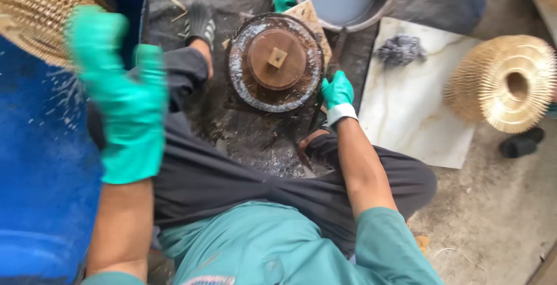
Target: The recorder uses a metal tool and a large knife to scrape and trim the edges of circular bamboo fan components.
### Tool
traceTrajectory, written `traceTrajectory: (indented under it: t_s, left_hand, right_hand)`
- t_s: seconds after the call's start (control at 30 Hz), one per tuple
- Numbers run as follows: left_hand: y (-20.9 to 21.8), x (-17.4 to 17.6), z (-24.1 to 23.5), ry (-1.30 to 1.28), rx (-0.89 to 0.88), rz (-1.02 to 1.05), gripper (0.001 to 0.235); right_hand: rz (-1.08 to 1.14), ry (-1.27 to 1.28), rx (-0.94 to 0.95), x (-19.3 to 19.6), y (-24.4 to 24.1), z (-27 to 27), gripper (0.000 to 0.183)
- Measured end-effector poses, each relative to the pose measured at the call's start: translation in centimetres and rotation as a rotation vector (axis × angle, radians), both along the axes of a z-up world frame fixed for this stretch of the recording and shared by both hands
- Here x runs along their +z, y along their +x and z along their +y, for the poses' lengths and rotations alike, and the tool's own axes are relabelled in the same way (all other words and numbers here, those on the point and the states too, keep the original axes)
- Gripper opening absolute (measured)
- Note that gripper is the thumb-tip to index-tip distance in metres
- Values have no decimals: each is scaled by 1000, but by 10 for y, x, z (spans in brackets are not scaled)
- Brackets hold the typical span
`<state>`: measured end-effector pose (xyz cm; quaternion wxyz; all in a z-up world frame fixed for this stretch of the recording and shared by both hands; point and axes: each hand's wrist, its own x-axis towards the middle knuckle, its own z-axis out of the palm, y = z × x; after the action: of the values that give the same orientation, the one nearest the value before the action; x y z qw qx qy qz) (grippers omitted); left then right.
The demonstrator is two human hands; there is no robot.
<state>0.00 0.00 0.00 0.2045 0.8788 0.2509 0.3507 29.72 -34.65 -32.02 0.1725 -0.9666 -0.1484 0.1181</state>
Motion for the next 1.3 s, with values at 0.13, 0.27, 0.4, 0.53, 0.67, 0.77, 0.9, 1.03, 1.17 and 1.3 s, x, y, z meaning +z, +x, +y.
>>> traceTrajectory:
  t_s: [0.13,0.27,0.4,0.53,0.67,0.77,0.9,1.03,1.17,1.3]
  left_hand:
    - [57,-71,-49,-110,-237,14,53]
    - [105,-148,-97,-129,-355,171,77]
    - [128,-166,-119,-209,-266,293,90]
    - [149,-204,-113,-173,-189,293,87]
    - [156,-216,-109,-207,-147,198,61]
    - [154,-222,-106,-216,-156,159,52]
    - [151,-220,-101,-230,-188,157,49]
    - [154,-225,-97,-218,-189,168,49]
    - [153,-238,-84,-384,-215,46,49]
    - [151,-210,-89,-250,-238,14,47]
  right_hand:
    - [194,282,-113,14,4,-20,32]
    - [537,863,-273,14,-4,-51,19]
    - [602,1242,-122,121,-20,-64,23]
    - [672,1602,-47,256,-71,-52,34]
    - [542,1610,-194,294,-95,-50,50]
    - [465,1535,-284,279,-102,-52,49]
    - [1026,2157,-352,269,-88,-61,52]
    - [970,2014,-336,279,-75,-66,54]
    - [812,1719,-316,287,-73,-64,59]
    - [605,1403,-454,262,-69,-69,60]
